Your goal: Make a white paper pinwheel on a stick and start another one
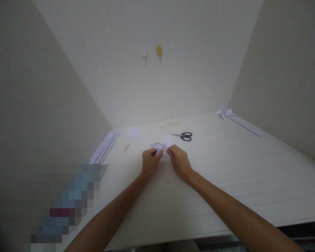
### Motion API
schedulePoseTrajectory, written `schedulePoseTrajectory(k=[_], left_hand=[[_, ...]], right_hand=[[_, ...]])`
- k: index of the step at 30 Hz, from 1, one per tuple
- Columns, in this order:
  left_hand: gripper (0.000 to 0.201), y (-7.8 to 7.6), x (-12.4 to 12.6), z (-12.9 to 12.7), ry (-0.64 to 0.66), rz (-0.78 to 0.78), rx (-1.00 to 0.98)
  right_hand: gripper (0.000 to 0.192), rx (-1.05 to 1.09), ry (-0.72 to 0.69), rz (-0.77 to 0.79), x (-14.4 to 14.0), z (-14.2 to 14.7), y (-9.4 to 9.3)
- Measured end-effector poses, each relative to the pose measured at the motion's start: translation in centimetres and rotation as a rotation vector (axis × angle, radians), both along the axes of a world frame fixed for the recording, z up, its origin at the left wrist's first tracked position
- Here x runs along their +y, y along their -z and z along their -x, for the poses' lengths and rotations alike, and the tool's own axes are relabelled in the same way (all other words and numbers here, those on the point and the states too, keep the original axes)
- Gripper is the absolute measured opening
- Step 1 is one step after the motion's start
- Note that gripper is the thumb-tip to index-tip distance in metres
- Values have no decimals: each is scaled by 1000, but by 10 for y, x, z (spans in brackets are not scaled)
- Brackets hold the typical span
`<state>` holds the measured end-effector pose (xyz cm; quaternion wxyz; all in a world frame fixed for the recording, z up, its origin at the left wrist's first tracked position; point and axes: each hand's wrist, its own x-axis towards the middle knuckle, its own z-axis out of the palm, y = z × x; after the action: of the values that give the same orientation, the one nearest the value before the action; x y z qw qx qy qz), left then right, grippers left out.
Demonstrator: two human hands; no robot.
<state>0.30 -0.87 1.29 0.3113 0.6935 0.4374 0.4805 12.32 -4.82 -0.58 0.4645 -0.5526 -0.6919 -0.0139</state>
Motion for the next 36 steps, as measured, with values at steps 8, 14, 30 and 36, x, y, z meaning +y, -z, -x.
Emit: schedulePoseTrajectory(k=[8, 14, 30, 36], left_hand=[[22, -1, 0, -1, -2, 14, -25], [24, 0, 1, -2, 11, 26, -41], [22, -2, 0, -3, -14, 37, -46], [22, 0, 1, -3, 7, 25, -35]], right_hand=[[15, 52, 11, 66, 0, 1, -2], [10, 72, 52, 40, -1, 2, 0], [9, 173, 5, 53, 0, 2, -3], [8, 210, 32, 41, 0, 2, -4]])
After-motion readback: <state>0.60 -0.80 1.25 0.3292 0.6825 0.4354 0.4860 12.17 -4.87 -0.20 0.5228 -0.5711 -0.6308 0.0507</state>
